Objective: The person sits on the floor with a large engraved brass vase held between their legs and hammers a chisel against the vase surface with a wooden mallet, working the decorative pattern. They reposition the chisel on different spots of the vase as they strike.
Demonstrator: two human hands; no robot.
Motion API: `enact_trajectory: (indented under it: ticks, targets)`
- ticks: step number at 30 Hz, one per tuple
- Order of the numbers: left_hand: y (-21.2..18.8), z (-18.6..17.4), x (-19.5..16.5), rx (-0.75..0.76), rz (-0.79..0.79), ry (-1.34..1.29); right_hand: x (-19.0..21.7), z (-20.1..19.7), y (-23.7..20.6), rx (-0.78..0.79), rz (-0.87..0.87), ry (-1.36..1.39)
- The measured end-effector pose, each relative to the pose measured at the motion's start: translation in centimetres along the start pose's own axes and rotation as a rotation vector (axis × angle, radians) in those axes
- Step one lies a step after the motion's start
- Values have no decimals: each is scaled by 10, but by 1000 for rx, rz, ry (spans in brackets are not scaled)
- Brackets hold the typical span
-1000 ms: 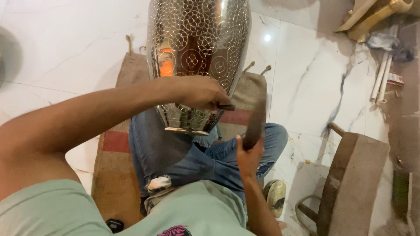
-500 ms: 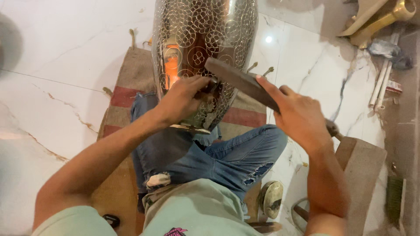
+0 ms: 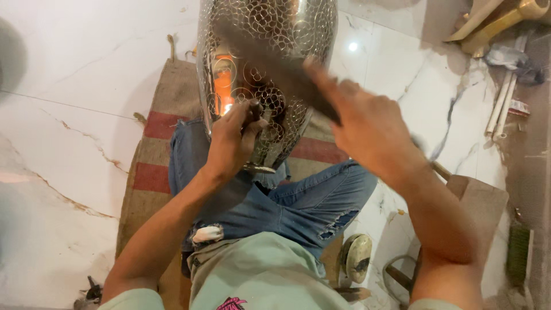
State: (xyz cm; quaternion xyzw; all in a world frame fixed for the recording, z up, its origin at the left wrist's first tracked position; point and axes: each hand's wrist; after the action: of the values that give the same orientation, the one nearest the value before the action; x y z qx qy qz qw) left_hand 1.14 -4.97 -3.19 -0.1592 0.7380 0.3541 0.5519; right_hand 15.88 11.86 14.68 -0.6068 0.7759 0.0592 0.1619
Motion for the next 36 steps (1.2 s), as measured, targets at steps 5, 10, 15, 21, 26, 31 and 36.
enact_trajectory:
  ticks: [5,10,15,21,26,31,36]
  targets:
    - [-9,13,-3,-239,-138,-229,1,28,-4,72,72,-11]
    - [-13,30,2,-337,-95,-259,-3,27,3,69,104,60]
    - [-17,35,7,-399,-56,-190,-5,-2,15,-318,-119,354]
    - [-12,30,3,-307,-29,25,-1,-27,25,-103,-223,127]
    - [6,13,0,-87,5,8,-12,-14,11,-15,-71,41]
    - [29,2,-8,160,126,77,-27,25,-13,85,124,2]
    - [60,-7,-10,516,196,4,-13,77,-36,-404,184,545]
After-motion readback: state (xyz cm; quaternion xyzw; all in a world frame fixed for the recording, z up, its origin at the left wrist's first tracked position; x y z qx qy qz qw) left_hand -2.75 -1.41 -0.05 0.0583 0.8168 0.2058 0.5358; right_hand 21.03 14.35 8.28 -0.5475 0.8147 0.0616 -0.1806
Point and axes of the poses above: each hand's wrist, its own y-axis towards the middle knuckle, its own z-axis out of the palm, x = y × z, and after that the axes turned 11 degrees about -y, right-handed
